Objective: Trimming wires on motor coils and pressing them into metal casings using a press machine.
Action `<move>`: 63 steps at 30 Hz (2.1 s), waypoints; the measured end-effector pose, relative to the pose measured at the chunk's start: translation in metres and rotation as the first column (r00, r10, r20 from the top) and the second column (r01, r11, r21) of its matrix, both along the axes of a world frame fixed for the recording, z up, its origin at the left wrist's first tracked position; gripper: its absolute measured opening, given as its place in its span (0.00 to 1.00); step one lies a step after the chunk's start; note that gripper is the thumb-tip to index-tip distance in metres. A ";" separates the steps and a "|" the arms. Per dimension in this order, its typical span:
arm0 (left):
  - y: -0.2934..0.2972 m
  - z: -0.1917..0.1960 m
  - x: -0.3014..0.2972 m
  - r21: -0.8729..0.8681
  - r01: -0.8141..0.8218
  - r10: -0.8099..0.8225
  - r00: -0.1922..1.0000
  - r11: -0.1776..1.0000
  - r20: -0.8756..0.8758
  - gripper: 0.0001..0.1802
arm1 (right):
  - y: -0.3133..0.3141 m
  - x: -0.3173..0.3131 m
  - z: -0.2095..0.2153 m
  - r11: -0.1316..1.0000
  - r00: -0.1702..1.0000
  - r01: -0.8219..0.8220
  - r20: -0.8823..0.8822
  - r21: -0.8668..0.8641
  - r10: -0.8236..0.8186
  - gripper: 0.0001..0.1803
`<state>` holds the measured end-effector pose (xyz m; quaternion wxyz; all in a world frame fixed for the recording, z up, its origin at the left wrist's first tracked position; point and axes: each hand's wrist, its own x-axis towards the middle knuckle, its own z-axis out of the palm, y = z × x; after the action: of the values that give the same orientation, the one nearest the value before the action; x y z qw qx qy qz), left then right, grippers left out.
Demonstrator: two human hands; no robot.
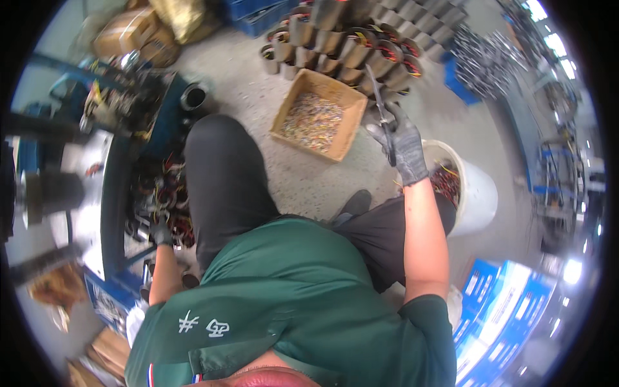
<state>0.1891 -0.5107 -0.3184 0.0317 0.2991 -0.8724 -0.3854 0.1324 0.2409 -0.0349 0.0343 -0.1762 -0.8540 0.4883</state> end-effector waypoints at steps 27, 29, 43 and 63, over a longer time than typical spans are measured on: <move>0.095 0.059 -0.055 -0.077 0.047 -0.040 0.996 0.996 0.081 0.24 | 0.154 0.220 -0.305 0.821 0.617 0.153 0.596 0.550 -0.514 0.26; 0.106 0.071 -0.059 -0.049 0.103 -0.096 0.987 0.993 0.133 0.23 | 0.126 0.226 -0.313 0.847 0.537 0.300 0.657 0.438 -0.529 0.27; 0.171 0.074 -0.080 0.294 0.153 -0.243 0.923 0.943 0.299 0.22 | 0.103 0.423 -0.493 0.982 0.213 0.135 0.965 0.128 -0.155 0.31; 0.140 0.083 -0.090 0.785 -0.017 -0.087 0.992 0.619 0.090 0.20 | 0.216 0.524 -0.411 0.089 -0.261 0.662 0.341 0.744 -0.903 0.24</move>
<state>0.0994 -0.3705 -0.2357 -0.1614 0.2885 -0.6230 -0.7089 0.6561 0.4570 -0.4464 -0.0089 -0.8790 -0.4713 0.0721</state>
